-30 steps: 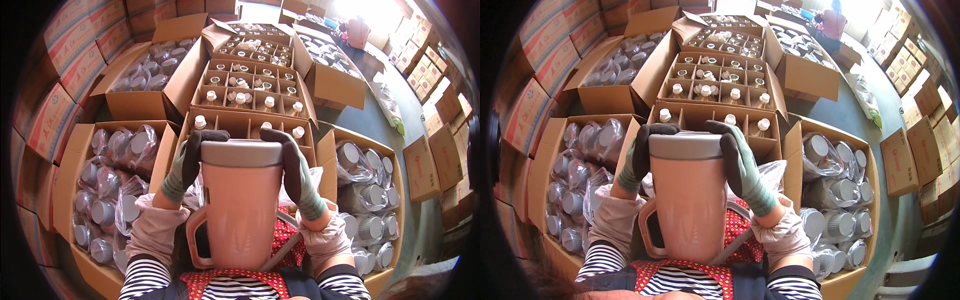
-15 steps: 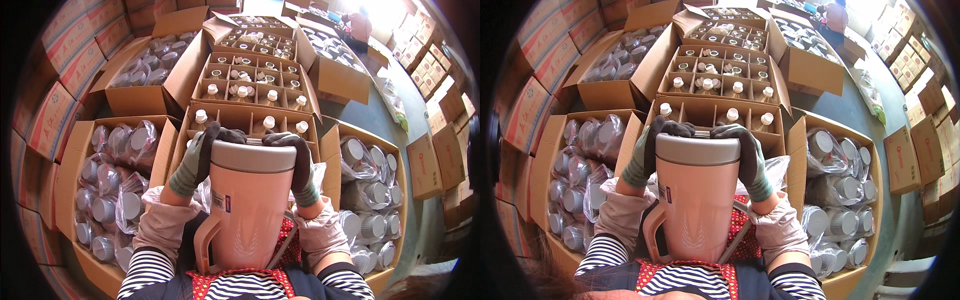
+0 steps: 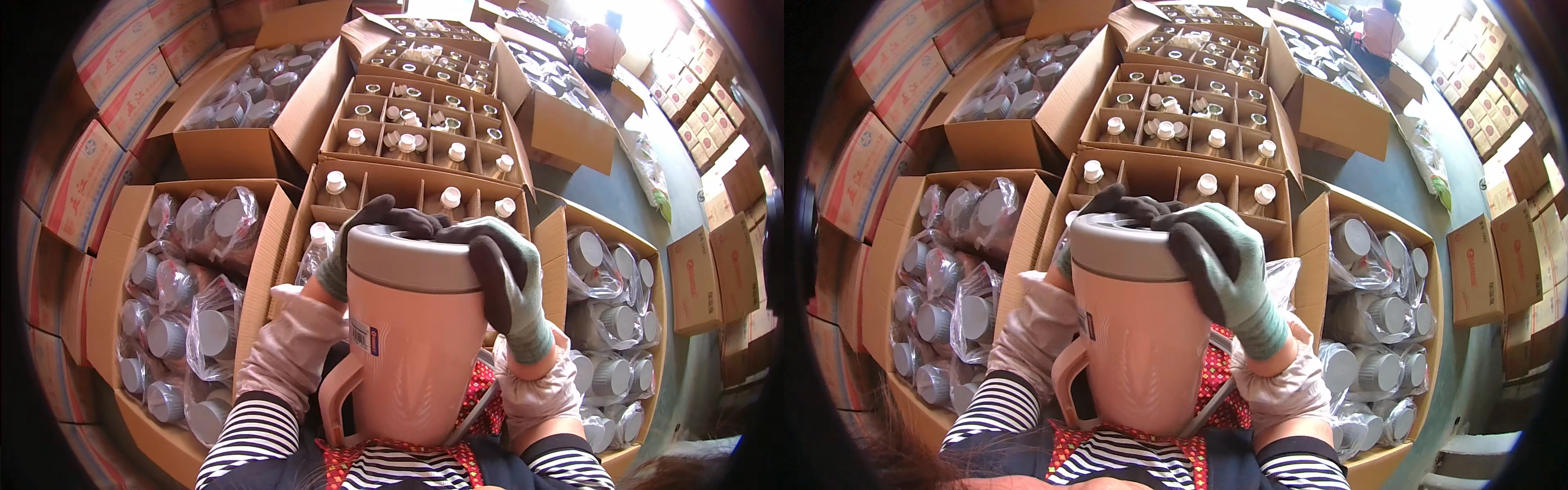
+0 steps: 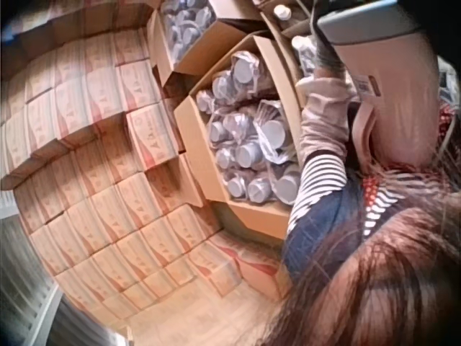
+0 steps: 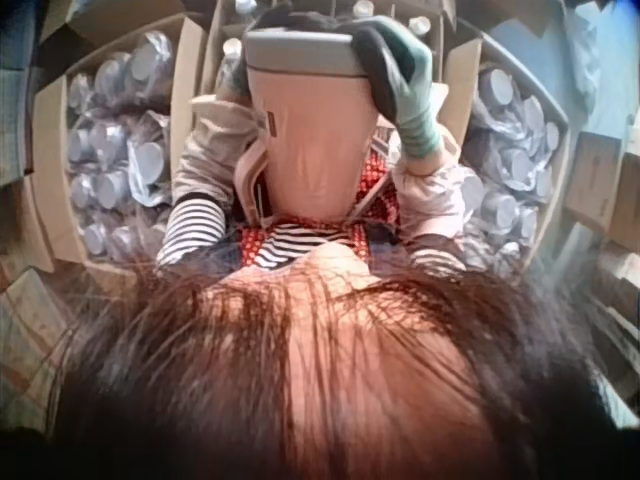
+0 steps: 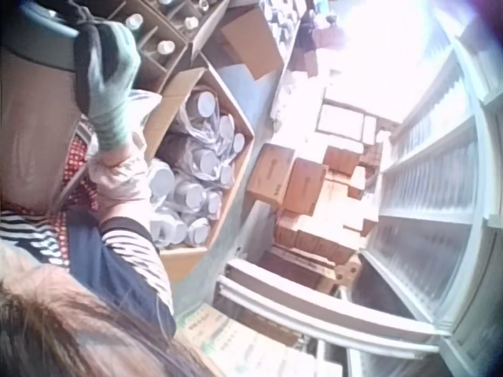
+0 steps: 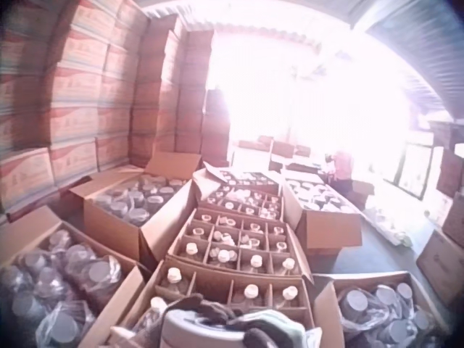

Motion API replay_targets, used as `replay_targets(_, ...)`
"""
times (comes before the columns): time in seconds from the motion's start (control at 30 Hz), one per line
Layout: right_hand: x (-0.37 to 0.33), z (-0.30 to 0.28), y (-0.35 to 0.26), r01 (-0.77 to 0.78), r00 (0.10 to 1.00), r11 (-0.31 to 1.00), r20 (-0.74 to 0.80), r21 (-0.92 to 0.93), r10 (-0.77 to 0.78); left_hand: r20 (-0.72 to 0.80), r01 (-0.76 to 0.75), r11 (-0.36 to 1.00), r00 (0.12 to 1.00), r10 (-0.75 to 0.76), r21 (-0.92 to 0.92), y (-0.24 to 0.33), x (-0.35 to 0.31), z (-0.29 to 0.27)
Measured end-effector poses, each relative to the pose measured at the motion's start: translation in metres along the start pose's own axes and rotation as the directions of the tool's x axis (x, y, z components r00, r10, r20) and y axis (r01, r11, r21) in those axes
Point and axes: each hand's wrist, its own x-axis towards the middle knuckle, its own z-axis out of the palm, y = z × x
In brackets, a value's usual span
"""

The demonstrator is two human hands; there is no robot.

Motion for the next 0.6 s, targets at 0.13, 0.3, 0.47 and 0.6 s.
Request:
replay_targets(0.13, -0.005, -0.007, 0.057, 0.017, 0.999, 0.974, -0.051, 0.225, -0.006, -0.3, 0.065, 0.928, 0.952, 0.052, 0.368, 0.022, -0.012, 0.017)
replay_targets(0.3, 0.003, 0.003, -0.019, 0.133, 0.99, 0.952, 0.079, -0.274, -0.116, -0.465, 0.104, 0.832, 0.863, 0.197, 0.545, 0.047, -0.028, 0.027)
replay_targets(0.47, 0.012, -0.019, 0.021, 0.088, 0.992, 0.981, -0.104, 0.172, -0.071, 0.119, -0.151, 0.013, 0.826, 0.551, 0.988, 0.052, -0.032, 0.111)
replay_targets(0.6, 0.001, -0.006, 0.013, 0.07, 0.994, 0.996, 0.077, 0.056, -0.074, -0.066, -0.072, 0.335, 0.921, 0.383, 0.939, 0.036, -0.047, 0.071)
